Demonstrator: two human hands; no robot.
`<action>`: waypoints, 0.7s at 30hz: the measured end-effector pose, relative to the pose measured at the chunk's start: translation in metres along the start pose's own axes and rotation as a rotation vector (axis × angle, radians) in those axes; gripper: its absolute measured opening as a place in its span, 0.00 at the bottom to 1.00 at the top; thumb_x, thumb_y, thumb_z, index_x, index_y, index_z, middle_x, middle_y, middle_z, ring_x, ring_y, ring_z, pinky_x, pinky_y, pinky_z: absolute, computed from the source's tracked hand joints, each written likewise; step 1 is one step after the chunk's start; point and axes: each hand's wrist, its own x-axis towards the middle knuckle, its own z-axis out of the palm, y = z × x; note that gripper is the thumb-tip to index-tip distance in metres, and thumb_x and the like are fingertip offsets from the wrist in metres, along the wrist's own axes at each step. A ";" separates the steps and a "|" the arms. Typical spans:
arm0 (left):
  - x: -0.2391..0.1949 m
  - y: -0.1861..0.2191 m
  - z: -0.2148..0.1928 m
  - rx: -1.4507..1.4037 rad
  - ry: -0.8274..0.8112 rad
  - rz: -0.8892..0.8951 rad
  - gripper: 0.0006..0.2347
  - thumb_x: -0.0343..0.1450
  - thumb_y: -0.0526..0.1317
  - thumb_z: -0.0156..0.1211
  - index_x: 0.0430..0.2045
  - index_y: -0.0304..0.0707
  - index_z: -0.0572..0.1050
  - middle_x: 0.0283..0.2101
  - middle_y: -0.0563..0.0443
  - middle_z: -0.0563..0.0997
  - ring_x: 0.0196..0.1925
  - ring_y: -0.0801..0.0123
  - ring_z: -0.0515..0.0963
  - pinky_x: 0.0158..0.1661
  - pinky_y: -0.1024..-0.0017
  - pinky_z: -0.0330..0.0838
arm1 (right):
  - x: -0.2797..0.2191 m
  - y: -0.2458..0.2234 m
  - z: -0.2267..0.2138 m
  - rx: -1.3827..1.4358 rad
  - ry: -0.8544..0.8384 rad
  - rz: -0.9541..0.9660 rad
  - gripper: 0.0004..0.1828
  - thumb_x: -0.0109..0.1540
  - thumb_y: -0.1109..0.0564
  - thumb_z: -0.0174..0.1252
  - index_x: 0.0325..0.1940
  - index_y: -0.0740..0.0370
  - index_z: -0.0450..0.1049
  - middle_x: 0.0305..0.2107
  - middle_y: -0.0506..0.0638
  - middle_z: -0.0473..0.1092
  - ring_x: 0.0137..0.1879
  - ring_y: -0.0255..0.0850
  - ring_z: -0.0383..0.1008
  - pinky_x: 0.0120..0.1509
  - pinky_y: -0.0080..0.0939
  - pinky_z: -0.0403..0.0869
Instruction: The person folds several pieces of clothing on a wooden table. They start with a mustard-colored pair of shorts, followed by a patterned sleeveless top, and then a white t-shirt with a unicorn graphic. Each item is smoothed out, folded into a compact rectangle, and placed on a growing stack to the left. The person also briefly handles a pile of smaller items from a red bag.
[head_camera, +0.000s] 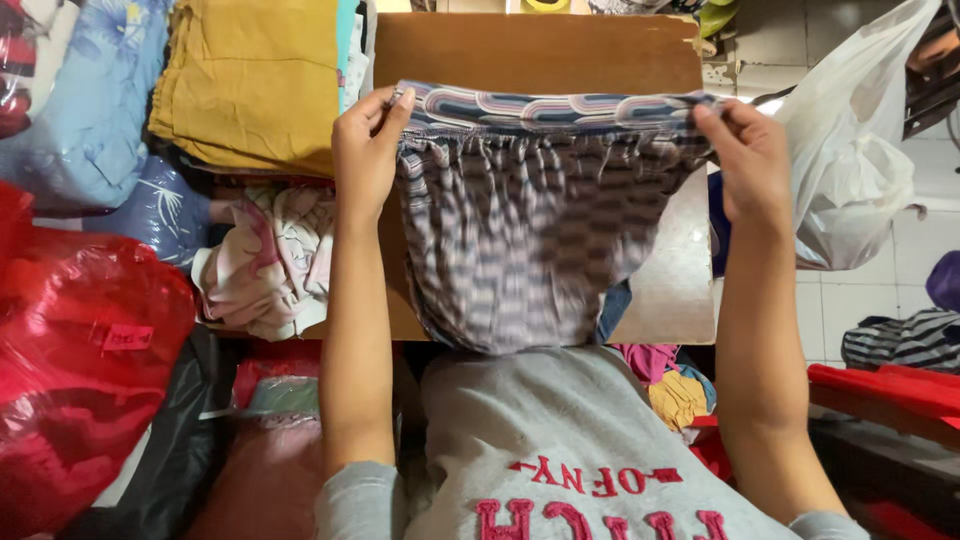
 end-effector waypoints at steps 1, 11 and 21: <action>-0.002 0.006 0.002 -0.020 0.004 0.031 0.14 0.79 0.41 0.62 0.52 0.25 0.78 0.44 0.53 0.84 0.44 0.81 0.78 0.47 0.81 0.72 | -0.001 -0.013 0.003 0.023 -0.002 -0.024 0.07 0.73 0.61 0.59 0.53 0.67 0.77 0.43 0.44 0.76 0.46 0.27 0.73 0.55 0.27 0.71; -0.151 -0.094 -0.007 0.018 -0.040 -0.330 0.19 0.75 0.35 0.64 0.61 0.32 0.73 0.48 0.44 0.85 0.47 0.73 0.81 0.49 0.75 0.75 | -0.110 0.089 -0.031 -0.305 -0.084 0.395 0.11 0.68 0.54 0.64 0.46 0.67 0.79 0.33 0.45 0.75 0.36 0.30 0.71 0.41 0.32 0.69; -0.209 -0.133 0.010 0.541 0.079 -0.119 0.11 0.71 0.35 0.65 0.48 0.37 0.78 0.41 0.43 0.80 0.45 0.57 0.82 0.47 0.63 0.75 | -0.140 0.142 -0.005 -0.963 0.136 0.291 0.15 0.68 0.49 0.68 0.48 0.63 0.82 0.27 0.52 0.67 0.33 0.41 0.65 0.38 0.40 0.66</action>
